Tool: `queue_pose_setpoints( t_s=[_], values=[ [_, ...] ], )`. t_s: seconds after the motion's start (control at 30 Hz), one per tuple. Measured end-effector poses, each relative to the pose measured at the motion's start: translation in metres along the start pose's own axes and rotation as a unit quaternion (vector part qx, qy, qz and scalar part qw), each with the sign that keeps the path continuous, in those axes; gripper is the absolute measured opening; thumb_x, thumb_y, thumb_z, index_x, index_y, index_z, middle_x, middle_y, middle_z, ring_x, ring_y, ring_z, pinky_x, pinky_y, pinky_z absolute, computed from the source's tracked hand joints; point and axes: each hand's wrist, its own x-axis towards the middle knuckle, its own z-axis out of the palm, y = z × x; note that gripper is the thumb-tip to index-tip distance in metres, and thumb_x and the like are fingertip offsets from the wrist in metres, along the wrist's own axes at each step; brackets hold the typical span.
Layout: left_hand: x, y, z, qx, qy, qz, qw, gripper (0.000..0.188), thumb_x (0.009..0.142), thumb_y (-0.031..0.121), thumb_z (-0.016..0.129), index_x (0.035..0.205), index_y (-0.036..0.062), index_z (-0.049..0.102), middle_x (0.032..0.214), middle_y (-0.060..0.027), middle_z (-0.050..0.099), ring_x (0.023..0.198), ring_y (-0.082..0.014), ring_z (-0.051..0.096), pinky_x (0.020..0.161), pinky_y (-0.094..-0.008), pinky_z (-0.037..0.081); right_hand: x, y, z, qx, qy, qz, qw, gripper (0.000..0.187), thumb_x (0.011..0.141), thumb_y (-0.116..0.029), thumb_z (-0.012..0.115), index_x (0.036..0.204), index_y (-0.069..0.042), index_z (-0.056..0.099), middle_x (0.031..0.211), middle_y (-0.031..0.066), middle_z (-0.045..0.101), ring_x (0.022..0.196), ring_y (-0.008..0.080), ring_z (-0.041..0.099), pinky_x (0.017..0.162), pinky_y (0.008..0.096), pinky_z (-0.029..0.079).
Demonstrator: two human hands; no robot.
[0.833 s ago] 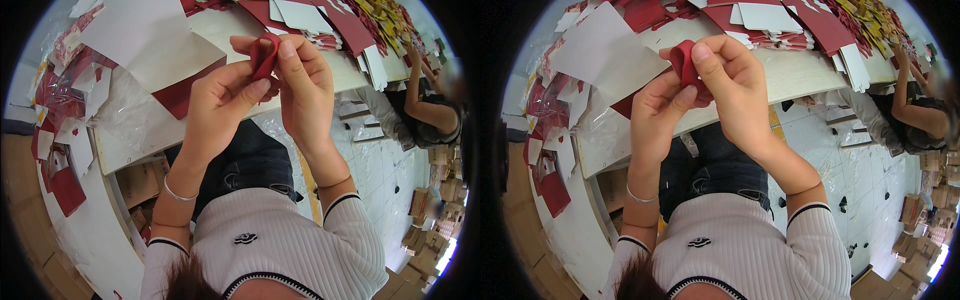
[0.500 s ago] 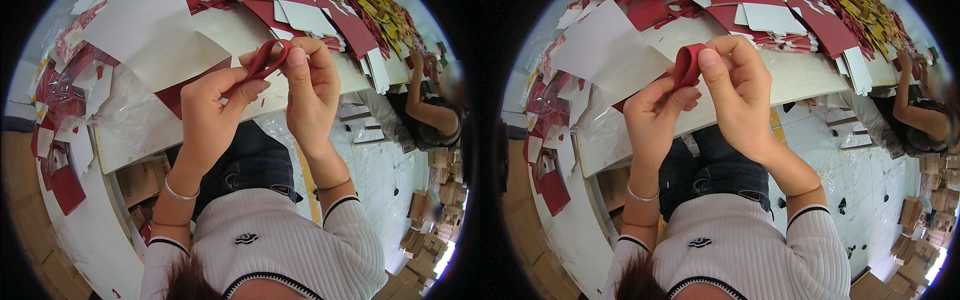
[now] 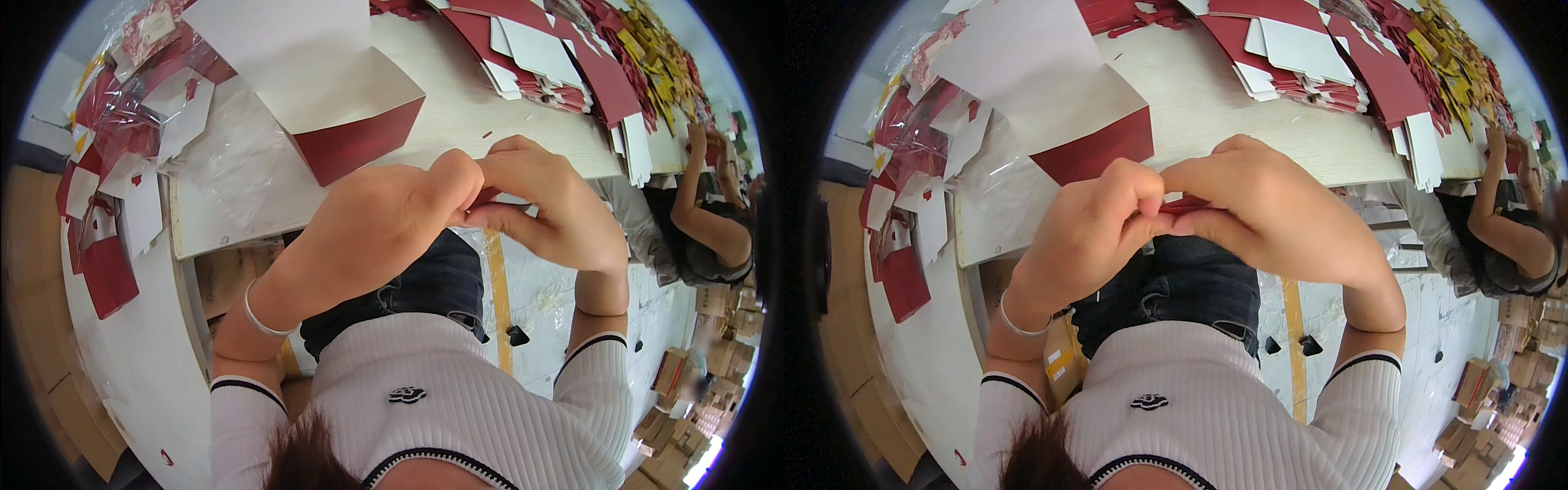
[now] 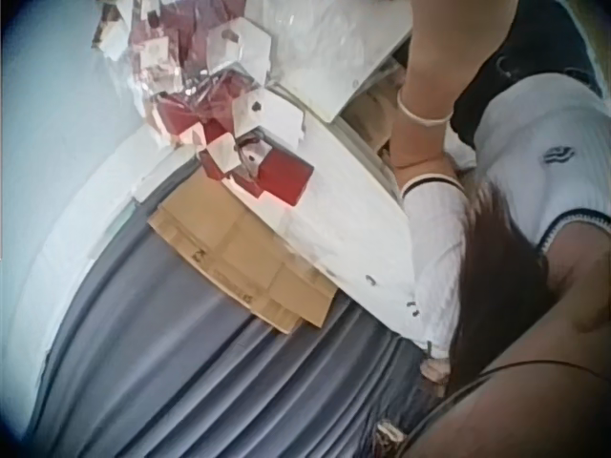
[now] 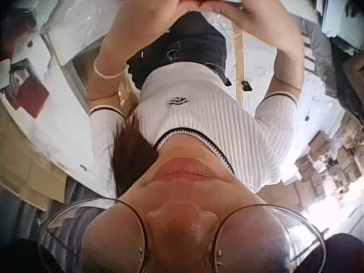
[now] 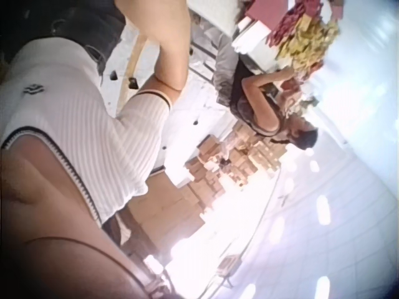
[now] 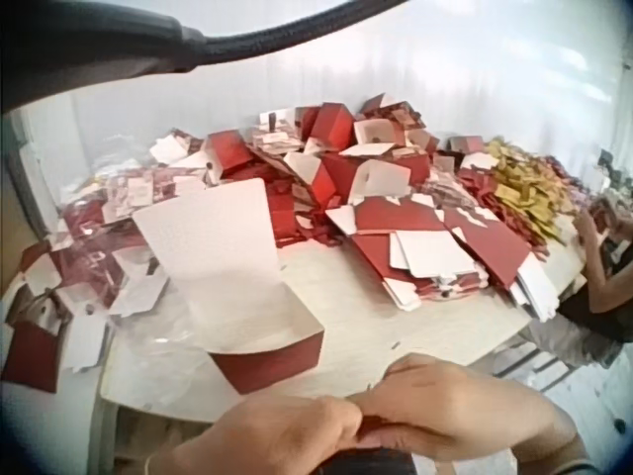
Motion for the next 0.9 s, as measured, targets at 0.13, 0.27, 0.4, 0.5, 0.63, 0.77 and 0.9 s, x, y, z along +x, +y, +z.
queue_pose_setpoints(
  t_s=[0.13, 0.27, 0.4, 0.5, 0.63, 0.77, 0.9],
  values=[
    [0.000, 0.000, -0.013, -0.097, 0.042, -0.031, 0.994, 0.024, 0.077, 0.001, 0.062, 0.091, 0.0030, 0.043, 0.073, -0.0092, 0.060, 0.064, -0.0177, 0.059, 0.058, -0.0242, 0.046, 0.013, 0.007, 0.000, 0.038, 0.034, 0.017, 0.999, 0.010, 0.073, 0.001, 0.059, 0.083, -0.002, 0.060, 0.072, 0.0069, 0.061, 0.064, 0.0200, 0.055, 0.065, 0.0287, 0.043],
    [-0.009, -0.013, -0.052, -0.380, 0.090, -0.104, 0.915, 0.065, 0.091, 0.051, 0.026, 0.121, -0.0061, 0.034, 0.109, -0.0267, 0.053, 0.100, -0.0304, 0.056, 0.087, -0.0390, 0.044, 0.050, 0.057, -0.019, 0.153, 0.293, 0.027, 0.943, 0.013, 0.086, -0.009, 0.050, 0.090, 0.001, 0.059, 0.081, 0.0043, 0.062, 0.069, 0.0122, 0.056, 0.068, 0.0221, 0.045],
    [-0.019, -0.025, -0.066, -0.807, 0.093, -0.250, 0.526, 0.082, 0.087, 0.059, 0.015, 0.136, -0.0051, -0.001, 0.140, -0.0294, 0.002, 0.130, -0.0396, 0.017, 0.105, -0.0518, 0.014, 0.138, 0.071, -0.003, 0.426, 0.205, 0.101, 0.875, 0.020, 0.091, -0.012, 0.047, 0.102, 0.003, 0.052, 0.095, 0.0093, 0.061, 0.089, 0.0143, 0.057, 0.078, 0.0234, 0.045],
    [-0.035, -0.038, -0.069, -0.865, 0.129, -0.223, 0.430, 0.082, 0.088, 0.059, 0.018, 0.135, -0.0073, 0.004, 0.140, -0.0299, 0.003, 0.129, -0.0409, 0.019, 0.104, -0.0540, 0.015, 0.160, 0.083, 0.025, 0.502, 0.014, 0.052, 0.863, 0.014, 0.085, -0.015, 0.055, 0.090, -0.003, 0.058, 0.087, 0.0025, 0.059, 0.082, 0.0098, 0.056, 0.079, 0.0230, 0.043],
    [-0.055, -0.040, -0.065, -0.866, 0.005, -0.183, 0.465, 0.074, 0.085, 0.049, 0.044, 0.129, -0.0079, 0.029, 0.134, -0.0270, 0.030, 0.118, -0.0368, 0.041, 0.099, -0.0497, 0.030, 0.106, 0.025, 0.031, 0.443, -0.158, -0.023, 0.882, 0.013, 0.087, -0.012, 0.050, 0.091, -0.001, 0.055, 0.093, 0.0077, 0.063, 0.084, 0.0124, 0.057, 0.076, 0.0242, 0.045],
    [-0.086, -0.028, -0.035, -0.603, 0.000, -0.310, 0.735, 0.058, 0.073, -0.004, 0.055, 0.127, -0.0026, 0.035, 0.119, -0.0093, 0.050, 0.108, -0.0178, 0.049, 0.092, -0.0311, 0.037, 0.047, 0.012, 0.037, 0.303, -0.096, -0.133, 0.939, 0.013, 0.086, -0.008, 0.049, 0.092, 0.003, 0.054, 0.092, 0.0190, 0.063, 0.095, 0.0304, 0.059, 0.083, 0.0369, 0.044],
    [-0.082, -0.032, 0.002, -0.572, 0.047, -0.318, 0.754, 0.050, 0.080, 0.001, 0.052, 0.127, -0.0005, 0.034, 0.113, -0.0070, 0.052, 0.105, -0.0149, 0.050, 0.088, -0.0301, 0.041, 0.013, 0.020, 0.069, 0.277, 0.162, -0.084, 0.943, 0.013, 0.077, 0.005, 0.052, 0.089, 0.003, 0.054, 0.097, 0.0154, 0.060, 0.085, 0.0279, 0.057, 0.076, 0.0334, 0.046]
  ],
)
